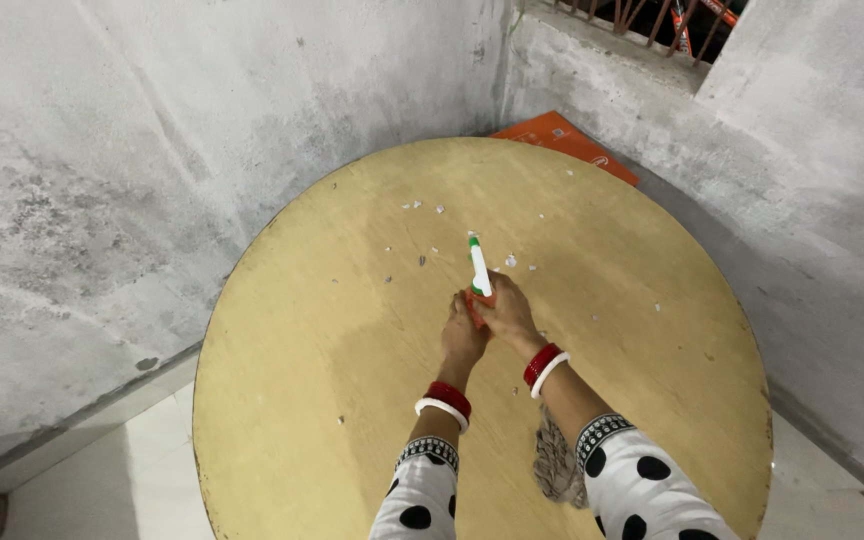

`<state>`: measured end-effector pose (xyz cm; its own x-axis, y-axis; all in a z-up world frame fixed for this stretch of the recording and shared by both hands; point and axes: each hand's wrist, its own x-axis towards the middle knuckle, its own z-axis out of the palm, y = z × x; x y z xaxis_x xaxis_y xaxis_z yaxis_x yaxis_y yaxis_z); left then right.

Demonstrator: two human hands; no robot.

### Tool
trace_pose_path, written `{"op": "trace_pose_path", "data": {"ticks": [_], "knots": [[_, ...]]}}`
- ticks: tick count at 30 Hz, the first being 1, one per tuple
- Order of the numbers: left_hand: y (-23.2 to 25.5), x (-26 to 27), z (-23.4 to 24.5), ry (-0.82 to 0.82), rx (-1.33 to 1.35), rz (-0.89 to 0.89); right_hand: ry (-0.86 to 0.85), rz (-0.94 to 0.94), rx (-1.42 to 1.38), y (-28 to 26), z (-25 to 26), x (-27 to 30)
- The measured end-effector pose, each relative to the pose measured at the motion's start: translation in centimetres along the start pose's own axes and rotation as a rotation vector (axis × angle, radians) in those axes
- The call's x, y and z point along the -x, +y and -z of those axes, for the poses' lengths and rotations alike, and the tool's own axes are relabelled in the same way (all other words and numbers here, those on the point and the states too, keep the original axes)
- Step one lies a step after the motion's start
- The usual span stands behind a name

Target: The person sprays a cleaning solution onto a round wooden table and wipes the surface with a cloth. They repeatedly spray and wipe different sections to remove debris and clean the tabletop.

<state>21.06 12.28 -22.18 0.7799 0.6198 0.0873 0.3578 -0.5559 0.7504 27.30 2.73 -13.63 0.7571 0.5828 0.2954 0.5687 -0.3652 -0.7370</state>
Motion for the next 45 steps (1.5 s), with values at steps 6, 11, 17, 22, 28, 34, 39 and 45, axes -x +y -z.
{"op": "trace_pose_path", "data": {"ticks": [6, 11, 17, 22, 28, 34, 39, 45], "knots": [[-0.5, 2.0, -0.8, 0.121, 0.093, -0.111, 0.016, -0.120, -0.057, -0.1, -0.6, 0.9], [-1.0, 3.6, -0.8, 0.129, 0.159, -0.107, 0.039, -0.077, -0.016, -1.5, 0.1, 2.0], [0.2, 4.8, 0.3, 0.218, 0.412, 0.006, 0.051, -0.054, -0.100, -4.6, 2.1, 2.3], [0.5, 6.9, 2.0, 0.196, 0.511, 0.092, 0.028, -0.073, -0.299, -6.6, 3.4, 2.9], [0.3, 12.3, 1.9, 0.351, 0.482, -0.003, -0.049, -0.062, -0.397, -7.1, 3.6, 5.2], [0.7, 15.3, 1.4, 0.395, 0.514, 0.013, -0.157, -0.031, -0.467, -7.4, 1.1, 5.9], [1.3, 16.5, 2.1, 0.429, 0.499, 0.022, -0.321, -0.072, -0.701, -6.9, -0.6, 5.1], [1.9, 18.1, 2.6, 0.291, 0.600, 0.117, -0.453, -0.281, -0.832, -6.6, -0.9, 3.5]]}}
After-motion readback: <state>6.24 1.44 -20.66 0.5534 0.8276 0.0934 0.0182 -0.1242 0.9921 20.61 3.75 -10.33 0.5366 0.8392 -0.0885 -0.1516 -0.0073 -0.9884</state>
